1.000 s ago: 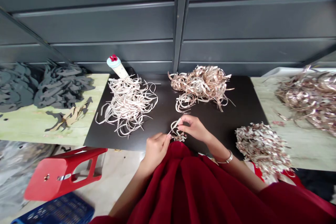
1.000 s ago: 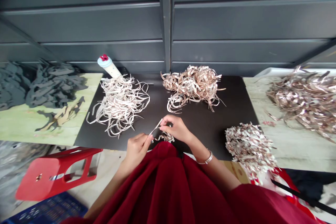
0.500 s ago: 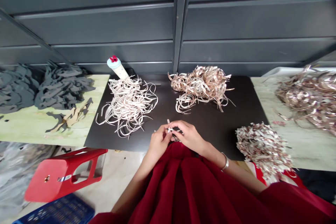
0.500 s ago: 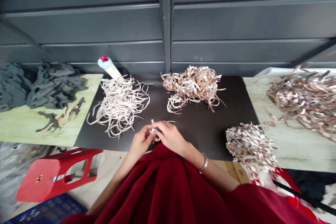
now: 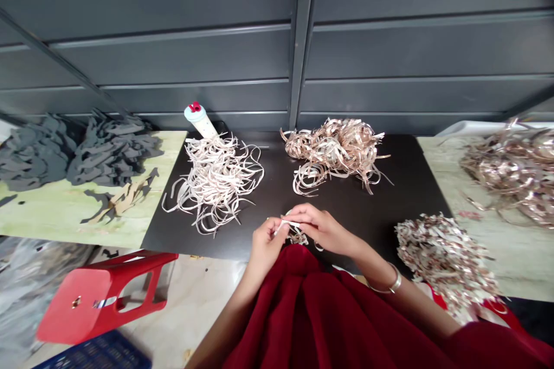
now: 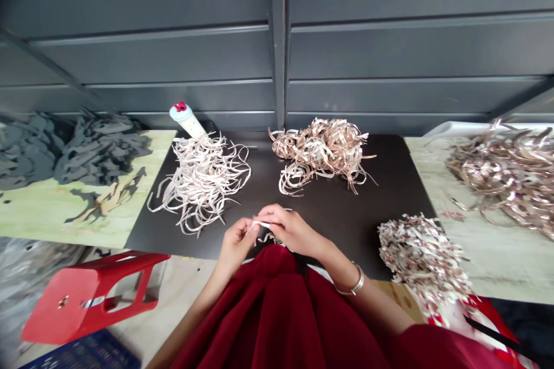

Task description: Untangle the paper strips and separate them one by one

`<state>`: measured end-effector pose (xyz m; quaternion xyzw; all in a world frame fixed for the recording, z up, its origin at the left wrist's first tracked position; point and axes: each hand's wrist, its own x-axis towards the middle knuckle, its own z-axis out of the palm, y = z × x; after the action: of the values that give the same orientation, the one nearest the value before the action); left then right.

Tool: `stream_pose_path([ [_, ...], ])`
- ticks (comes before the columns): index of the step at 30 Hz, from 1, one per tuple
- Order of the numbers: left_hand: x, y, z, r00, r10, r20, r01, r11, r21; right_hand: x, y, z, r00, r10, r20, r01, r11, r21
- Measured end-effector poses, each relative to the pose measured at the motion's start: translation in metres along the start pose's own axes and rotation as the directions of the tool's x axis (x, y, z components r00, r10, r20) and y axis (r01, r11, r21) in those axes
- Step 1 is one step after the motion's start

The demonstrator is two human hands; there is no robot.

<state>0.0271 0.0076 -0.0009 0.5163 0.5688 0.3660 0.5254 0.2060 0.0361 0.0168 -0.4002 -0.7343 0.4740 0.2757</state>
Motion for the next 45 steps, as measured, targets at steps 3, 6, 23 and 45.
stream_pose_path([
  [3,0.003,0.001,-0.002,0.995,0.081,-0.061,-0.064,0.969,0.239,-0.001,-0.004,-0.001,0.999,-0.032,0.026,0.033,0.999,-0.026],
  [6,0.004,-0.002,-0.003,0.987,0.145,-0.071,-0.110,0.923,0.369,-0.003,0.000,-0.011,0.998,-0.019,0.054,0.019,1.000,-0.010],
  [23,-0.001,-0.018,-0.010,0.596,0.629,0.500,-0.728,0.160,0.667,0.008,0.088,-0.011,0.944,0.112,0.311,-0.305,0.653,0.693],
  [45,0.070,-0.109,-0.105,0.957,0.188,-0.222,0.124,0.426,0.896,-0.014,0.144,0.064,0.852,0.480,-0.209,-0.479,0.876,0.060],
])
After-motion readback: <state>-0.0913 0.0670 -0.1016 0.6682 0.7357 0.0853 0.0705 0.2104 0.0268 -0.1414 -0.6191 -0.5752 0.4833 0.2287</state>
